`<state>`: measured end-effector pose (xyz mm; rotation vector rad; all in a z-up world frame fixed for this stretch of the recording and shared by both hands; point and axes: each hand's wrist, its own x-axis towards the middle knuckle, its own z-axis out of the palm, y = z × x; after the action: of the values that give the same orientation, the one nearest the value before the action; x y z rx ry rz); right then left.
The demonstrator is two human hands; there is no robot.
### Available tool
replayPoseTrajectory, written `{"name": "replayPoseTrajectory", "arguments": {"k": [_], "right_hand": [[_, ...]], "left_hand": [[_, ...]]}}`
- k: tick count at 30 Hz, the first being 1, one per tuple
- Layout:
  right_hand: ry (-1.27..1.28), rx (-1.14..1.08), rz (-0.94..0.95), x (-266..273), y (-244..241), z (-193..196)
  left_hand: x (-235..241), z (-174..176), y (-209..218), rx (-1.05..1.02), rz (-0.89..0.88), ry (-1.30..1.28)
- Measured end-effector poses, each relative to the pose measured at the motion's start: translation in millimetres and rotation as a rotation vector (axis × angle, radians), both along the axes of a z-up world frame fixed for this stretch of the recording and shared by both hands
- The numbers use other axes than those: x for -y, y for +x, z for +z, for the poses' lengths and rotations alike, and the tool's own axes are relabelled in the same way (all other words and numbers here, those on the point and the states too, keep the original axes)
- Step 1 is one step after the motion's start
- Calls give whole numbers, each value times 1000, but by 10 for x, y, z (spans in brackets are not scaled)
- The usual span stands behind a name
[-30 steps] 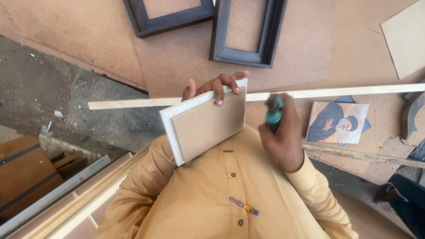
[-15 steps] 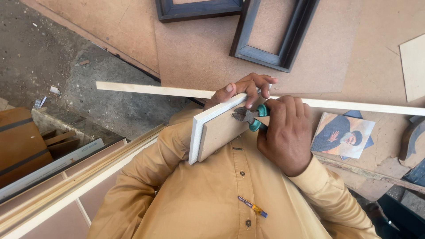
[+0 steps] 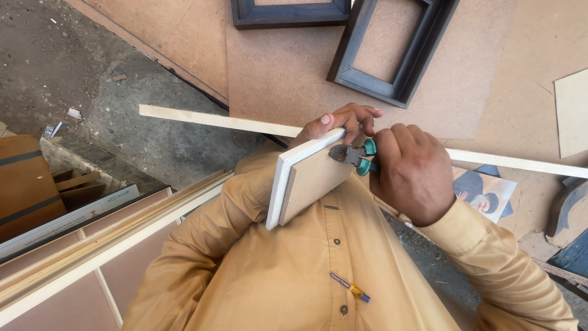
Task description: The person uses pliers to remove staples from the back of a picture frame, places a portrait into the frame, and secures it by pressing the backing into place. The person then displays the completed framed portrait.
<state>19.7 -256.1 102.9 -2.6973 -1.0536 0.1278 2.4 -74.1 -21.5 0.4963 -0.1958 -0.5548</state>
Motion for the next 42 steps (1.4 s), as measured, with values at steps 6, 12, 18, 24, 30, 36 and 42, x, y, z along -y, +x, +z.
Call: {"name": "replayPoseTrajectory", "arguments": {"k": [6,12,18,24,30,36,42], "right_hand": [[84,-83,-26,35,-45,-142],[153,-151,-67,101,-91,-273],[274,-330,-176,50,-175,-434],[302,-301,-238,-33,-258,-404],[299,-241,-340,-162,-428,-266],[324,-397,-437,-237,-535,-300],[444,-415,-358,-188,-475,-450]], "left_hand": [[-29,148,-16,-26,-5,22],[20,183,-12,29,37,43],[68,-35,-71,-36,101,95],[57,-77,-42,59,127,189],[69,-24,-80,41,186,201],[82,-73,-16,281,303,310],[11,102,-7,293,299,380]]}}
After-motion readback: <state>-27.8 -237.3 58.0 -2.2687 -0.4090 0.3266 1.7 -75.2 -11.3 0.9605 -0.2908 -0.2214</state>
